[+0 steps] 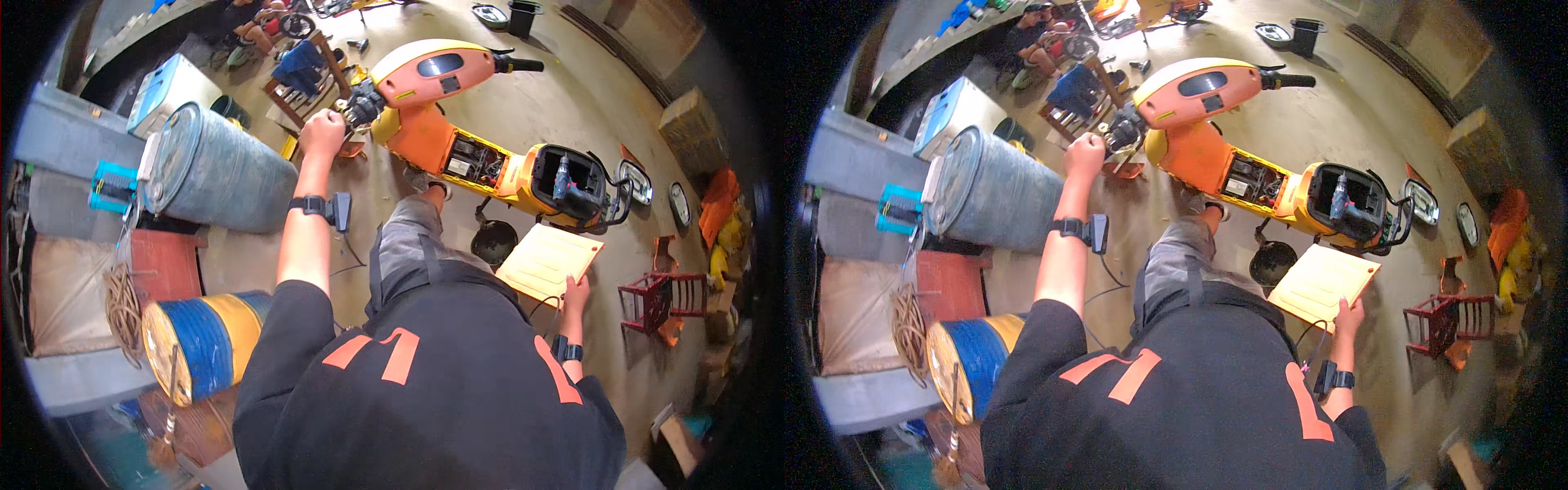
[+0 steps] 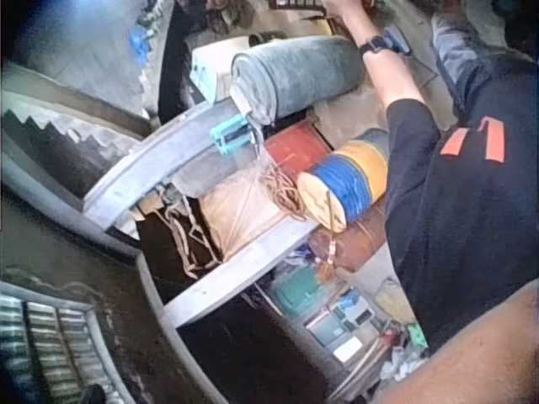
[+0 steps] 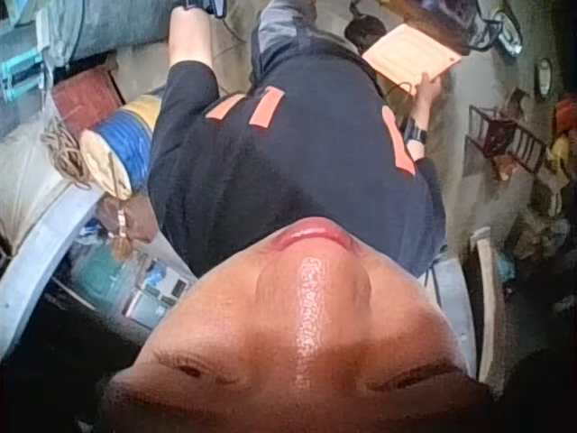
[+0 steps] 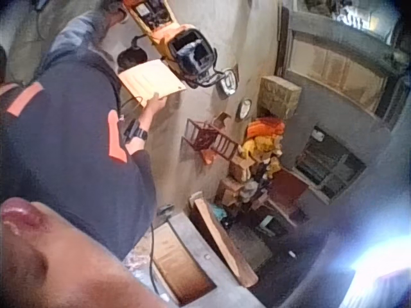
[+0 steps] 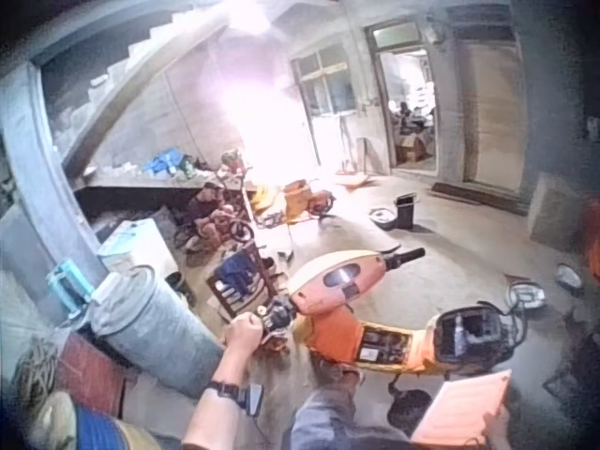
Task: Repairing and assembling plastic body panels on a yellow motorcycle.
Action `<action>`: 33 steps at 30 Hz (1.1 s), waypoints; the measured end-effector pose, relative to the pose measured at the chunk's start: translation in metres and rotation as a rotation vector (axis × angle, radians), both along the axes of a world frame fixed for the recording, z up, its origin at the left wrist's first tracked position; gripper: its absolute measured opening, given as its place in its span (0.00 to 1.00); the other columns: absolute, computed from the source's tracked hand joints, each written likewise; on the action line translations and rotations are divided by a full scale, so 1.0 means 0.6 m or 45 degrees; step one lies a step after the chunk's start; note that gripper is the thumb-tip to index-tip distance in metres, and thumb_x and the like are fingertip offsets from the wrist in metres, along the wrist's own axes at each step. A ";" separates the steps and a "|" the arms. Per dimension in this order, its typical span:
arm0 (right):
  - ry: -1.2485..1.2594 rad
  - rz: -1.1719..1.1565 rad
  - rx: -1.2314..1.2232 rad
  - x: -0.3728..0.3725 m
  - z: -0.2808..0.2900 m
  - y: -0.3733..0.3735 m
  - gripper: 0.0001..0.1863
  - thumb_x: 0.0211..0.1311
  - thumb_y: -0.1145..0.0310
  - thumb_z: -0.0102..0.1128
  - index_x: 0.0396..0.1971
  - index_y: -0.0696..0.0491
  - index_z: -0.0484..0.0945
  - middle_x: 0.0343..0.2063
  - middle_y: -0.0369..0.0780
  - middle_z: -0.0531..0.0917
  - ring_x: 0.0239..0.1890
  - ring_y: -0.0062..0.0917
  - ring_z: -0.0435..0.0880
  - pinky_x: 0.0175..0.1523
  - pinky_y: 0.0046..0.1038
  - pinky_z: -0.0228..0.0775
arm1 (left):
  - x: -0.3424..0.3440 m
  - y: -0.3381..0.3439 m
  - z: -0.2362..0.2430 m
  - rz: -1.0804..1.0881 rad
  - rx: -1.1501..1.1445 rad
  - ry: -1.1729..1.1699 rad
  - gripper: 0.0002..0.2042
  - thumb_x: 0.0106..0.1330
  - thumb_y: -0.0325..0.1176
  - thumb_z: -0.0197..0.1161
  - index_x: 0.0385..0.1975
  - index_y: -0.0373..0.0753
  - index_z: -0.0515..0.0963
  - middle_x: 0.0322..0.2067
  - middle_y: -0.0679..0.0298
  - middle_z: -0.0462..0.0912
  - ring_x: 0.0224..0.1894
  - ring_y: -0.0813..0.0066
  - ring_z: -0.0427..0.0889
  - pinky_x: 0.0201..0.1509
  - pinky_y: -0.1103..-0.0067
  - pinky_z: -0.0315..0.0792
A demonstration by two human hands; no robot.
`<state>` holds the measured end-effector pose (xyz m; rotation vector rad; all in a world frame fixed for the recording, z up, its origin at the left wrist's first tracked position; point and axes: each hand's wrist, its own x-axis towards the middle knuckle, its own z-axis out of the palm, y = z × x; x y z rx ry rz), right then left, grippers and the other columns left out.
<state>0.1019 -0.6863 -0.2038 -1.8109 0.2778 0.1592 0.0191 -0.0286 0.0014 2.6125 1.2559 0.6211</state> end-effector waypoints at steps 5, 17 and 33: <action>0.018 0.071 -0.114 0.017 0.011 0.002 0.15 0.61 0.76 0.56 0.48 0.59 0.75 0.34 0.39 0.83 0.26 0.21 0.80 0.22 0.23 0.68 | -0.008 0.001 0.004 0.019 -0.049 -0.008 0.18 0.64 0.44 0.47 0.37 0.41 0.82 0.40 0.50 0.83 0.45 0.48 0.82 0.52 0.60 0.74; 0.094 0.225 -0.060 0.012 0.004 0.062 0.13 0.58 0.79 0.55 0.44 0.62 0.76 0.37 0.40 0.83 0.37 0.24 0.81 0.43 0.27 0.72 | -0.010 0.003 0.004 -0.007 -0.091 0.007 0.19 0.65 0.44 0.45 0.40 0.39 0.80 0.44 0.51 0.82 0.48 0.51 0.81 0.53 0.61 0.74; 0.079 0.265 -0.302 0.093 0.060 0.134 0.09 0.58 0.70 0.60 0.33 0.61 0.75 0.29 0.42 0.82 0.32 0.26 0.81 0.40 0.29 0.73 | -0.007 0.037 -0.027 -0.134 -0.024 -0.085 0.19 0.66 0.40 0.47 0.52 0.41 0.77 0.51 0.52 0.80 0.52 0.50 0.79 0.55 0.63 0.72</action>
